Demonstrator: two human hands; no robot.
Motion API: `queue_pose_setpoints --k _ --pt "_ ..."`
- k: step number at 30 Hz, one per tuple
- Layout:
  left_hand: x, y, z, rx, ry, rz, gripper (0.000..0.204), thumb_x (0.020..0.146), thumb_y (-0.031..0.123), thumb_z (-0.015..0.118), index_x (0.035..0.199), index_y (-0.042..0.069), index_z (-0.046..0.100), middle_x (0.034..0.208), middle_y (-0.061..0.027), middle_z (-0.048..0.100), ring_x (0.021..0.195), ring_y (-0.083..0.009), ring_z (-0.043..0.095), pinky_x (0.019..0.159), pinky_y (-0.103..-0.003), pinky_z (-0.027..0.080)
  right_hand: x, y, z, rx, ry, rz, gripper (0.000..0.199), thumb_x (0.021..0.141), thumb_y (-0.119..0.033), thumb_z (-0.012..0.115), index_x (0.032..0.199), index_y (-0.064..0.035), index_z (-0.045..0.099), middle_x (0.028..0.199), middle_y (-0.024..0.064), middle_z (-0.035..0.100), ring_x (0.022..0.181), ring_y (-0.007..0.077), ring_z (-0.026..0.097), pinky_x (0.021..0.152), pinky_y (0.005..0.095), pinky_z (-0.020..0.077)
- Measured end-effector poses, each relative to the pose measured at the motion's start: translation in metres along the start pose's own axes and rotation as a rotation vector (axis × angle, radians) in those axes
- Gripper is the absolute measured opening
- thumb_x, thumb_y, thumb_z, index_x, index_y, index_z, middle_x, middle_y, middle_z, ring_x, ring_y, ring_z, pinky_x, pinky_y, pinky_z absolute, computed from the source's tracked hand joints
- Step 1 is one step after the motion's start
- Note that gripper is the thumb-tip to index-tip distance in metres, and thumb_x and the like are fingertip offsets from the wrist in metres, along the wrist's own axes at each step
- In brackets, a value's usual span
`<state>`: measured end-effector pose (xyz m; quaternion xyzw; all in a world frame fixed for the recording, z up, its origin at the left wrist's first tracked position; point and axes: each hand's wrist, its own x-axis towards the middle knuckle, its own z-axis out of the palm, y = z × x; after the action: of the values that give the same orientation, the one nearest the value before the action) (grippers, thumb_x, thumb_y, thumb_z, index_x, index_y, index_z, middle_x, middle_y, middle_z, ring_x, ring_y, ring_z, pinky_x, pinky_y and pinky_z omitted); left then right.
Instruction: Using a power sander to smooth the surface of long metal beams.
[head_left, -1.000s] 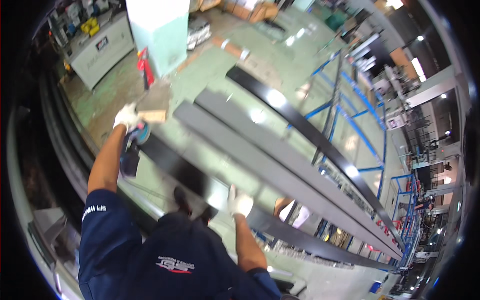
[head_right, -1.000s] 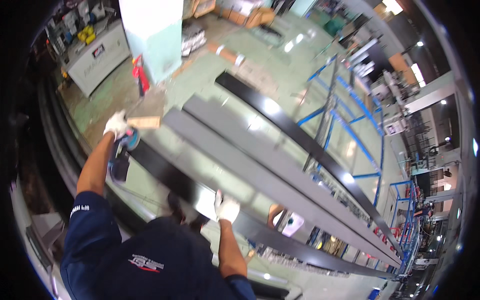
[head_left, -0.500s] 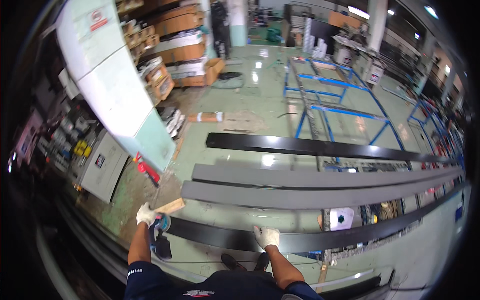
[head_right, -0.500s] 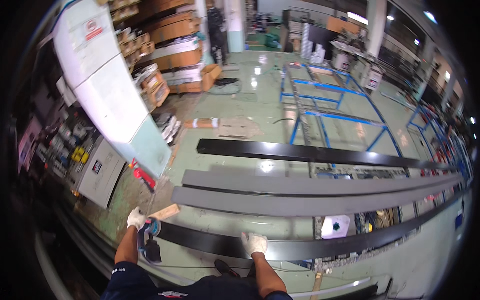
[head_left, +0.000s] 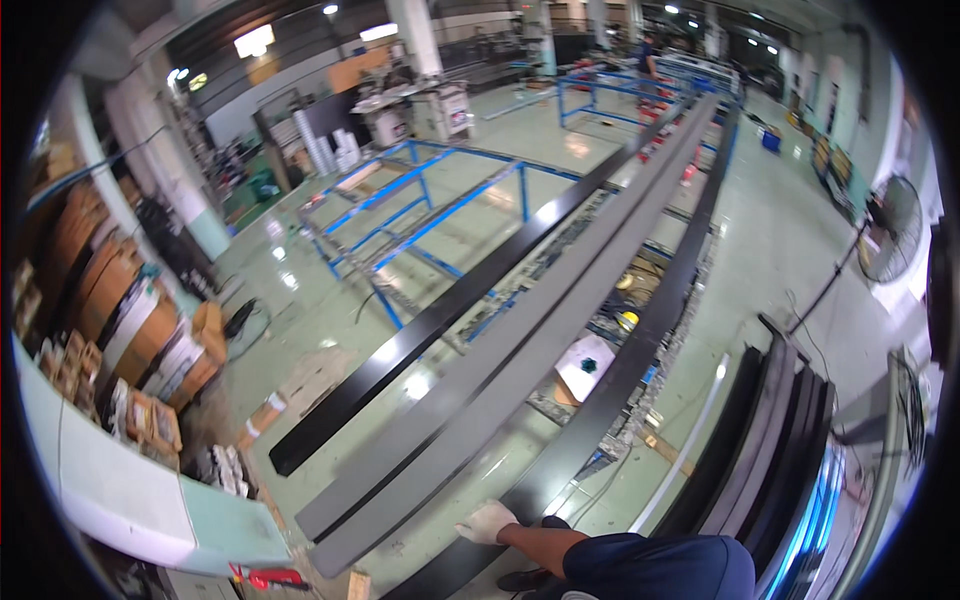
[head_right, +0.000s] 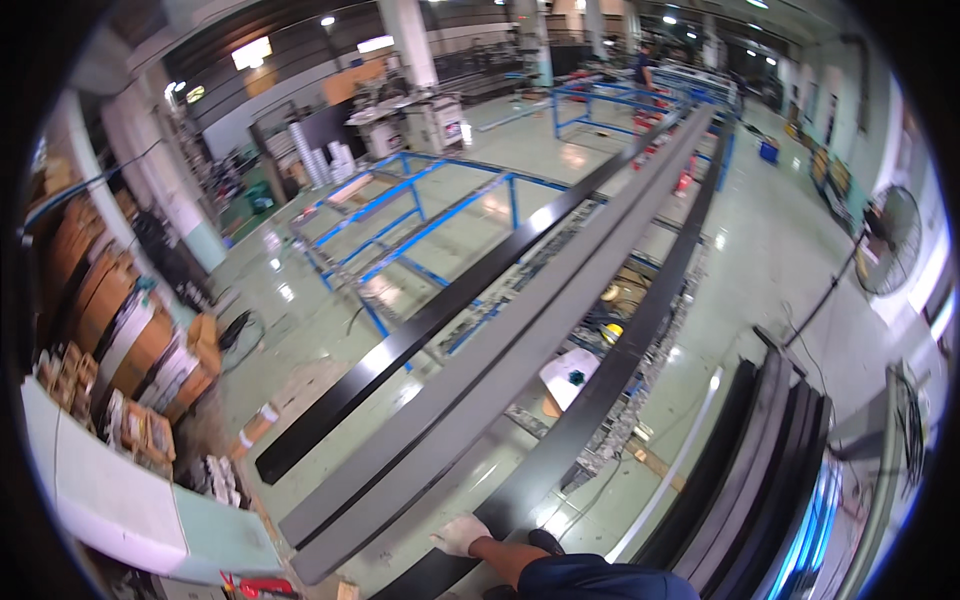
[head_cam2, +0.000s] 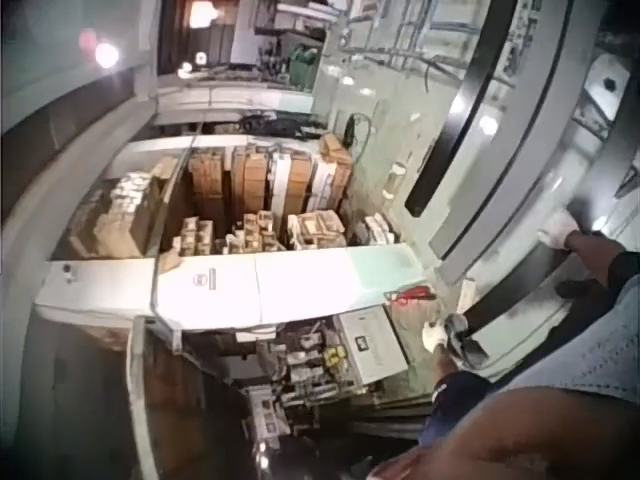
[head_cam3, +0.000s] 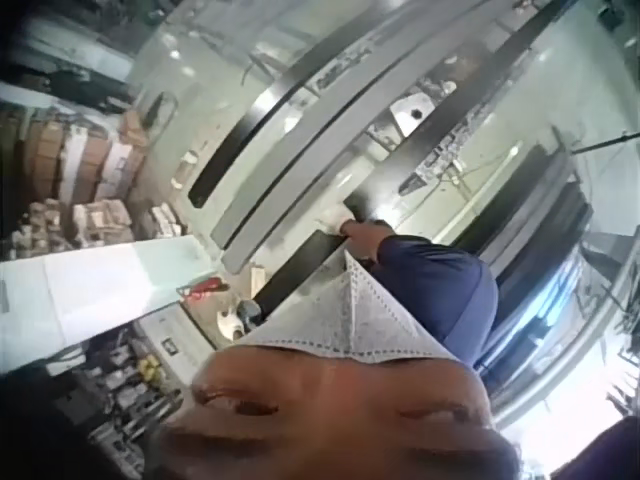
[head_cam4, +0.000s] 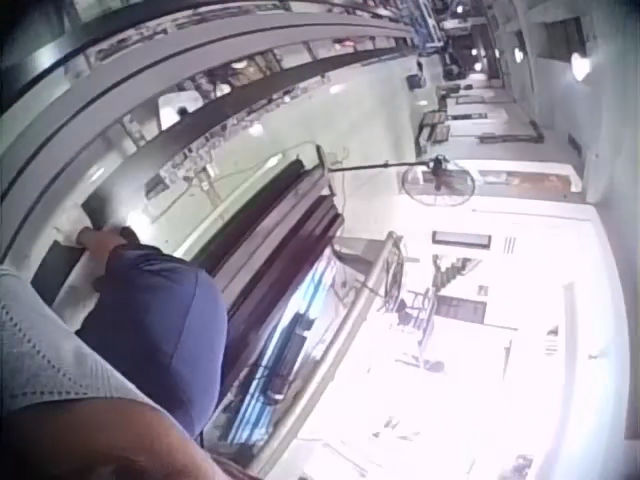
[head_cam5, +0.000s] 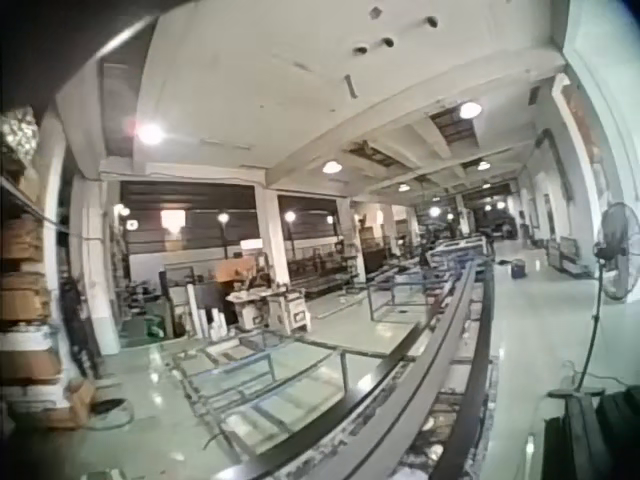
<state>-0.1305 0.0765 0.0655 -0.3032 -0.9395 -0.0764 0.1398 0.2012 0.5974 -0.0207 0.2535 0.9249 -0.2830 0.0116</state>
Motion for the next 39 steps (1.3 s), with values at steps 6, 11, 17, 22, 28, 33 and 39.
queue_pose_setpoints --k 6,11,17,22,28,33,39 --pt "-0.005 0.019 -0.021 -0.079 0.033 -0.039 0.072 0.096 0.043 0.085 0.151 -0.002 0.072 0.145 -0.0293 0.077 0.136 -0.0450 0.074 0.115 -0.050 0.058 0.006 -0.005 0.011 -0.039 -0.019 -0.022 0.063 0.119 -0.052 0.045 0.097 -0.0091 0.086 0.097 0.0142 0.084 0.100 0.0378 0.079 0.099 0.0498 0.0541" --pt "0.007 -0.019 -0.014 -0.060 -0.301 -0.506 0.065 0.099 0.058 0.080 0.139 0.008 0.071 0.126 -0.0296 0.074 0.113 -0.0432 0.070 0.102 -0.059 0.057 0.015 0.001 0.003 0.012 -0.033 -0.009 0.058 0.118 -0.051 0.050 0.101 -0.0086 0.087 0.101 0.0159 0.083 0.103 0.0372 0.078 0.095 0.0508 0.0559" --pt "-0.016 -0.045 0.016 -0.005 -0.203 -0.464 0.053 0.107 0.048 0.074 0.143 0.010 0.076 0.116 -0.0260 0.081 0.099 -0.0428 0.076 0.084 -0.059 0.061 0.020 -0.006 -0.011 -0.099 -0.078 -0.036 0.057 0.117 -0.052 0.053 0.100 -0.0095 0.088 0.099 0.0157 0.083 0.102 0.0368 0.079 0.094 0.0502 0.0561" --pt "0.020 0.002 -0.007 0.017 -0.293 -0.543 0.052 0.104 0.050 0.077 0.136 0.009 0.078 0.122 -0.0253 0.081 0.107 -0.0438 0.077 0.092 -0.055 0.059 0.022 -0.010 -0.019 -0.154 -0.103 -0.014 0.057 0.117 -0.052 0.053 0.103 -0.0094 0.088 0.103 0.0156 0.084 0.104 0.0370 0.079 0.097 0.0490 0.0557" --pt "0.021 -0.008 -0.012 0.000 -0.375 -0.622 0.063 0.103 0.052 0.078 0.149 0.010 0.075 0.146 -0.0261 0.076 0.134 -0.0447 0.073 0.112 -0.056 0.057 0.011 -0.019 -0.011 -0.140 -0.016 0.027 0.060 0.116 -0.054 0.054 0.099 -0.0077 0.087 0.101 0.0144 0.084 0.104 0.0362 0.079 0.097 0.0486 0.0548" --pt "-0.047 -0.002 -0.044 -0.023 -0.303 -0.752 0.084 0.095 0.034 0.082 0.163 -0.008 0.059 0.159 -0.0328 0.066 0.146 -0.0474 0.065 0.126 -0.049 0.050 0.014 -0.034 0.001 -0.180 -0.244 -0.004 0.058 0.118 -0.052 0.051 0.105 -0.0100 0.088 0.106 0.0171 0.085 0.107 0.0384 0.080 0.100 0.0531 0.0546" --pt "0.063 0.053 -0.030 -0.056 -0.375 -0.595 0.070 0.102 0.050 0.073 0.156 0.007 0.068 0.153 -0.0246 0.070 0.143 -0.0468 0.066 0.119 -0.052 0.054 0.029 0.020 0.018 -0.329 -0.004 0.004 0.057 0.115 -0.057 0.055 0.097 -0.0121 0.086 0.096 0.0196 0.082 0.094 0.0420 0.079 0.093 0.0560 0.0582"
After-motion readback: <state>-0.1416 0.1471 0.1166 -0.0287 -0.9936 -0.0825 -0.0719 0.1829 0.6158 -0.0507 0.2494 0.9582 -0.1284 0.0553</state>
